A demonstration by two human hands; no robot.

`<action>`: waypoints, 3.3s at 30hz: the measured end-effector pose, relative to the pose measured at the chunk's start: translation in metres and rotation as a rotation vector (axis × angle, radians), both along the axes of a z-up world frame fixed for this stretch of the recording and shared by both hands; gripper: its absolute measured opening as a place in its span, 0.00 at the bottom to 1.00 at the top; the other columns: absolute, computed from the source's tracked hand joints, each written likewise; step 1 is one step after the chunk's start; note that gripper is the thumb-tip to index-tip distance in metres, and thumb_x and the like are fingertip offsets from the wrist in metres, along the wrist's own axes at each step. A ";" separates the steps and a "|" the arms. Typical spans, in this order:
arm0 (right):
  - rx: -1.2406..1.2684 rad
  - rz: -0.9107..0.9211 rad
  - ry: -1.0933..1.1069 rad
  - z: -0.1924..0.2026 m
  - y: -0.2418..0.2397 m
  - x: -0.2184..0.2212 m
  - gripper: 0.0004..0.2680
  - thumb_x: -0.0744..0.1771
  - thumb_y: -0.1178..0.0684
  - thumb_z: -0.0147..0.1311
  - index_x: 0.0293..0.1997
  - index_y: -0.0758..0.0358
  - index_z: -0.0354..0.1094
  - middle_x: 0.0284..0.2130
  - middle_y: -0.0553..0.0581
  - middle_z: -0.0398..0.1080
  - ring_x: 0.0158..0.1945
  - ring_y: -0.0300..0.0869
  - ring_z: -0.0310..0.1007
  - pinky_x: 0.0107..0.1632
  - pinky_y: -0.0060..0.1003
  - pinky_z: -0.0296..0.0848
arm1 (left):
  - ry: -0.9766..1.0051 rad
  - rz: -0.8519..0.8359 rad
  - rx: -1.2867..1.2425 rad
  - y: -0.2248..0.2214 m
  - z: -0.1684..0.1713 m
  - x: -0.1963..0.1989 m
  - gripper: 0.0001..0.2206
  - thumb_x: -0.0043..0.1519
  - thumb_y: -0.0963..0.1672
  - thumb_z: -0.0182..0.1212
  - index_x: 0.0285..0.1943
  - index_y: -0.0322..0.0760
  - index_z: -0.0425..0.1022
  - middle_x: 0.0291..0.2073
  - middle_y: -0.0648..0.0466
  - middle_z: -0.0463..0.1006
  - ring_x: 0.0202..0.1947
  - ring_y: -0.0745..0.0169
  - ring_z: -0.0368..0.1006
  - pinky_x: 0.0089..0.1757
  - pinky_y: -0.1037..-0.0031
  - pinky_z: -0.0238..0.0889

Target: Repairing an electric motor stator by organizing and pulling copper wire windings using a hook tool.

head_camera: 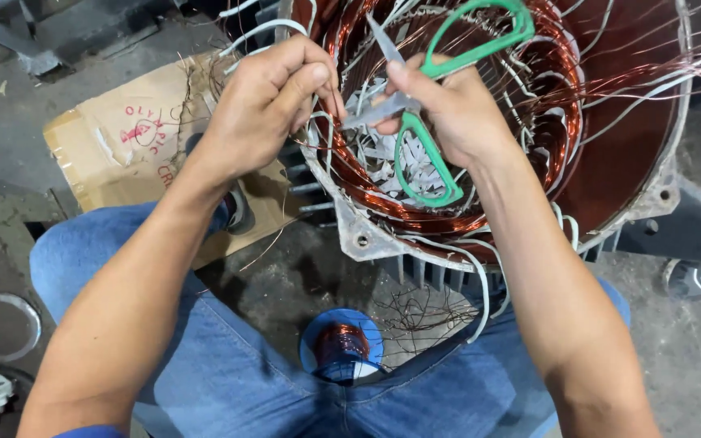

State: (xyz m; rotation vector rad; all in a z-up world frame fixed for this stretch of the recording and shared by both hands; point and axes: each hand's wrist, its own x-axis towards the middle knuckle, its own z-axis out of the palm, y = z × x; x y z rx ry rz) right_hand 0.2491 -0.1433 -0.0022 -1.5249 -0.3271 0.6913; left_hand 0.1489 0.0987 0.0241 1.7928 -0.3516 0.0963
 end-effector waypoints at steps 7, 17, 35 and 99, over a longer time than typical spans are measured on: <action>-0.177 -0.073 -0.021 -0.010 -0.003 0.003 0.08 0.69 0.45 0.63 0.34 0.53 0.76 0.35 0.49 0.80 0.50 0.39 0.79 0.73 0.45 0.66 | 0.039 -0.025 0.024 -0.001 0.000 0.002 0.09 0.81 0.42 0.45 0.50 0.36 0.70 0.40 0.52 0.84 0.21 0.75 0.60 0.25 0.83 0.55; -0.210 -0.174 0.141 0.025 -0.004 -0.003 0.10 0.73 0.51 0.58 0.40 0.68 0.73 0.33 0.60 0.80 0.33 0.42 0.84 0.40 0.30 0.90 | 0.001 0.075 0.017 0.003 -0.004 0.006 0.08 0.81 0.41 0.44 0.51 0.36 0.69 0.41 0.47 0.86 0.19 0.73 0.61 0.26 0.83 0.56; 0.112 -0.060 0.124 -0.013 -0.012 0.015 0.06 0.71 0.51 0.61 0.41 0.61 0.71 0.40 0.65 0.80 0.38 0.50 0.82 0.50 0.41 0.85 | -0.011 -0.033 -0.051 -0.003 -0.011 0.014 0.09 0.79 0.40 0.44 0.47 0.38 0.70 0.35 0.51 0.85 0.18 0.73 0.62 0.23 0.83 0.53; -0.435 -0.669 -0.053 0.008 -0.078 -0.257 0.07 0.67 0.64 0.59 0.37 0.64 0.62 0.50 0.63 0.79 0.27 0.47 0.78 0.39 0.42 0.83 | 0.454 0.284 -0.715 -0.170 -0.026 -0.136 0.09 0.76 0.45 0.46 0.57 0.35 0.66 0.40 0.52 0.86 0.46 0.58 0.82 0.56 0.65 0.70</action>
